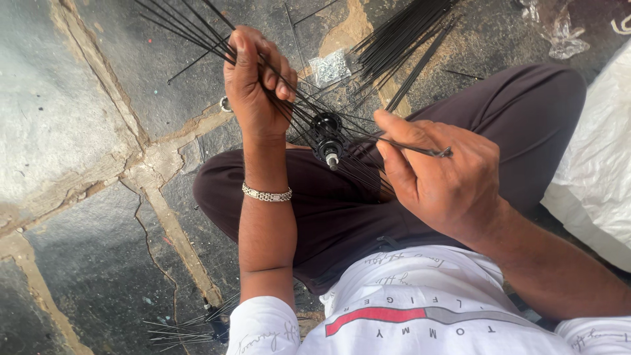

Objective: The person sits on the floor and installs bicycle spokes into a wheel hub. They pick up bundles of spokes, insert them into the hub holes, and adjust them by hand. The person handles the hub and spokes directly without using any tools.

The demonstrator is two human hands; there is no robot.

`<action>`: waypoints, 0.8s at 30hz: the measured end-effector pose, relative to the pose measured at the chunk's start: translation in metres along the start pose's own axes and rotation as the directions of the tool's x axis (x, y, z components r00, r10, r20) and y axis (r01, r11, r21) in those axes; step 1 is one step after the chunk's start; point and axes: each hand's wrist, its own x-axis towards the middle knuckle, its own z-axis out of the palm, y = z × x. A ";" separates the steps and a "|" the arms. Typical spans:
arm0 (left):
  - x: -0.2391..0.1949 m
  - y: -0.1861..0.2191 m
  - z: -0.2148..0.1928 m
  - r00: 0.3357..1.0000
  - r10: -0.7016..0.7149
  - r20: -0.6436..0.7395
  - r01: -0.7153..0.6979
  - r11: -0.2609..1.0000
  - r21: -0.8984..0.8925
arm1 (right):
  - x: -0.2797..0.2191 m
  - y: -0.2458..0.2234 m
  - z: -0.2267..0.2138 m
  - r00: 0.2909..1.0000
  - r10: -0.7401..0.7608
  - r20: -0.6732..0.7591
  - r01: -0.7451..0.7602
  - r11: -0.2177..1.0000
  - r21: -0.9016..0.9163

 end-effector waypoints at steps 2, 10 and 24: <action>-0.001 0.000 0.002 1.000 -0.004 0.011 0.004 1.000 -0.011 | -0.003 -0.002 -0.001 0.999 -0.026 -0.027 0.027 0.999 0.025; -0.007 0.005 0.026 1.000 -0.013 -0.023 0.013 0.999 0.036 | -0.017 -0.004 -0.020 0.997 0.031 -0.077 -0.025 0.996 0.087; 0.044 -0.009 0.036 0.982 0.028 -0.189 -0.042 0.997 -0.068 | -0.113 0.011 -0.077 0.913 0.236 -0.332 -0.152 0.954 0.259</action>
